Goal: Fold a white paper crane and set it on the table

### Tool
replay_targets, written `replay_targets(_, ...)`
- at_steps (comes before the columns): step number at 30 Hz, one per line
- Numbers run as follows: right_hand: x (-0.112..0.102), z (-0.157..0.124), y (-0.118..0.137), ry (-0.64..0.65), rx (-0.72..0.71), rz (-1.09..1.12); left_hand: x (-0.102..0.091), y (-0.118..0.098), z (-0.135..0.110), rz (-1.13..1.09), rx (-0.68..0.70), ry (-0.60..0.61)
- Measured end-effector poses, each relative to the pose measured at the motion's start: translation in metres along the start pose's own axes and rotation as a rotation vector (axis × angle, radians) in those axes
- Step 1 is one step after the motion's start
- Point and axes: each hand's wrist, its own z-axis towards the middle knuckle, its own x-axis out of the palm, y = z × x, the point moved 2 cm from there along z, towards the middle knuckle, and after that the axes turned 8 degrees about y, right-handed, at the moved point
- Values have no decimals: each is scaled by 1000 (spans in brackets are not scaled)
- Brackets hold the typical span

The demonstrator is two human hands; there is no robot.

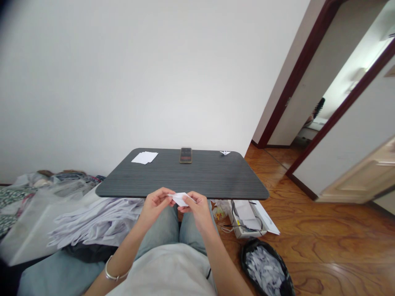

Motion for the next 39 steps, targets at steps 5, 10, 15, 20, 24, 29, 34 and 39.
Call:
replay_targets(5, 0, 1, -2, -20, -35, 6, 3, -3, 0, -104, -59, -53)
replay_targets(10, 1, 0, -2, -15, -56, -10, 6, -5, 0, -118, -116, -117)
replay_targets(15, 1, 0, -2, -20, -63, -31, 4, -4, 0, -134, -165, -131)
replay_targets(20, 0, 1, -3, -16, -59, -32, 1, -2, 0, -142, -183, -115)
replay_targets(24, 0, 0, -3, -17, -56, -29, 0, -2, 0, -138, -191, -101)
replay_targets(29, 0, 1, -3, 8, -56, -15, -2, -2, 1, -143, -197, -96)
replay_targets(34, 1, 0, -2, -13, -44, -13, -2, -4, 1, -110, -177, -78)
replay_targets(39, 3, -2, 3, -39, -42, 5, -4, -8, -1, -35, -42, -68)
